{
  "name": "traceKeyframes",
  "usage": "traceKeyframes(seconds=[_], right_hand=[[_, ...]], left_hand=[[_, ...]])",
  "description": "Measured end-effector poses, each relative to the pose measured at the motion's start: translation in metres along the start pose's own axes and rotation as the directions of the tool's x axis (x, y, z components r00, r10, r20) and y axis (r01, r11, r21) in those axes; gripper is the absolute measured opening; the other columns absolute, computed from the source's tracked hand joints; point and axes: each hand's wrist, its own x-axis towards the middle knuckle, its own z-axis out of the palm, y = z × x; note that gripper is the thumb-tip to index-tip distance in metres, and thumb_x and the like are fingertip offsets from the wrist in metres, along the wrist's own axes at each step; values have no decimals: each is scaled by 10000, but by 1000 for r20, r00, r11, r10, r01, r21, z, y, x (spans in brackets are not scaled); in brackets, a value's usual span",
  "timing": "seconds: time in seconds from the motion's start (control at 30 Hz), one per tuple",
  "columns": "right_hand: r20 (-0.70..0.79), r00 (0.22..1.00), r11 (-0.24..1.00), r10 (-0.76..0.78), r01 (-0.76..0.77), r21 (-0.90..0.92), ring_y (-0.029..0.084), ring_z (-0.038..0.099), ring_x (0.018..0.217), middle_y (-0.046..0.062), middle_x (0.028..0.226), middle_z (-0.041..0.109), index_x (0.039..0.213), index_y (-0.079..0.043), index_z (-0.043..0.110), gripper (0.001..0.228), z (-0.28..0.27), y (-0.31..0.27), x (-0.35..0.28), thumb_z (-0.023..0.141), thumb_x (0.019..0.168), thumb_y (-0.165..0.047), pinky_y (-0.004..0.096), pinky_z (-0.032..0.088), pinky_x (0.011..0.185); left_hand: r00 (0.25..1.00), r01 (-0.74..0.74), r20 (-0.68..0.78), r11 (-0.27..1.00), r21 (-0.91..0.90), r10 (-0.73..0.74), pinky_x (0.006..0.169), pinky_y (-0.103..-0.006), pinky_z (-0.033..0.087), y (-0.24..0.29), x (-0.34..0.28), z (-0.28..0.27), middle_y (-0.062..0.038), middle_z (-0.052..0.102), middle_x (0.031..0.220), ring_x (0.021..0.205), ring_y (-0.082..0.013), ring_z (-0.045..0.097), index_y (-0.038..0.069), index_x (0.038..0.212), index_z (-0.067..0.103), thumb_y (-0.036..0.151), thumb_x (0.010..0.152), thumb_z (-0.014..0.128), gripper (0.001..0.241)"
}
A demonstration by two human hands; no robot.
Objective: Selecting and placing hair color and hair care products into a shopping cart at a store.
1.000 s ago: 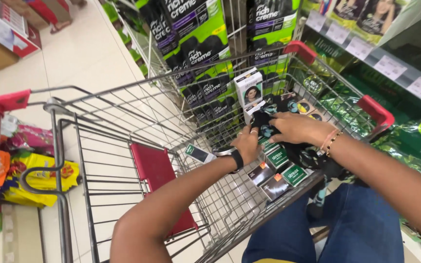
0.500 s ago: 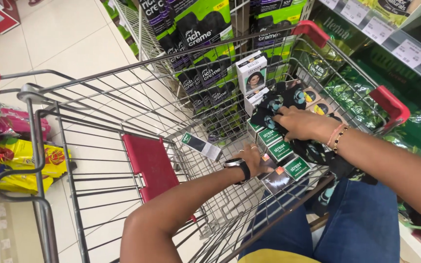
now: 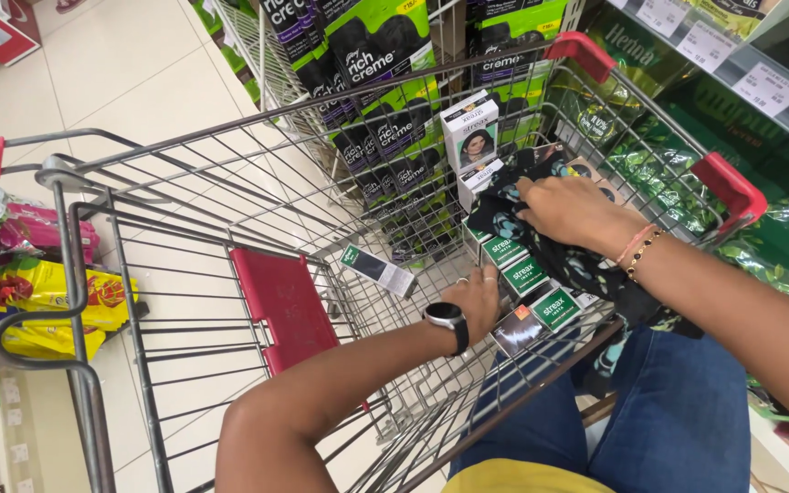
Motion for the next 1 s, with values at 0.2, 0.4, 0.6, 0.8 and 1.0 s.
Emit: traceKeyframes(seconds=[0.2, 0.4, 0.6, 0.8, 1.0], right_hand=[[12, 998, 997, 65, -65, 34, 422, 706, 925, 213, 937, 739, 1095, -41, 621, 366, -4, 1, -2, 669, 926, -361, 528, 549, 823], [29, 994, 991, 102, -104, 82, 409, 710, 940, 201, 947, 740, 1132, -58, 612, 386, 3, 8, 0, 671, 914, -371, 528, 549, 835], [90, 987, 987, 132, -139, 80, 390, 710, 990, 189, 983, 745, 1141, -66, 620, 401, 1, 11, -1, 671, 923, -399, 508, 546, 876], [86, 995, 988, 44, -56, 147, 392, 692, 992, 191, 975, 729, 1106, -67, 625, 429, 5, 16, -2, 704, 888, -427, 503, 536, 874], [-88, 991, 956, 100, -72, 283, 364, 716, 788, 170, 775, 712, 949, -52, 643, 447, -42, -12, -23, 683, 896, -494, 469, 546, 754]], left_hand=[[985, -164, -25, 971, 175, 171, 848, -496, 568, 4, -11, 0, -342, 481, 1388, 1078, -469, 641, -137, 1334, 445, 234, 885, 625, 610], [994, -113, 29, 959, 261, 109, 818, -459, 595, -10, 1, 26, -368, 589, 1294, 990, -424, 713, -206, 1552, 307, 192, 968, 554, 749], [987, -147, -46, 978, 145, 155, 781, -484, 578, 13, -20, -5, -330, 601, 1198, 936, -441, 689, -124, 1359, 449, 278, 953, 584, 587], [956, -225, -155, 962, 156, 249, 863, -505, 572, -13, -9, 35, -296, 598, 1319, 1119, -446, 673, -6, 1358, 474, 218, 1031, 544, 402], [972, -233, -37, 972, 25, 234, 886, -542, 530, 3, -22, 11, -367, 420, 1424, 1125, -521, 586, -46, 1488, 301, 469, 880, 740, 910]])
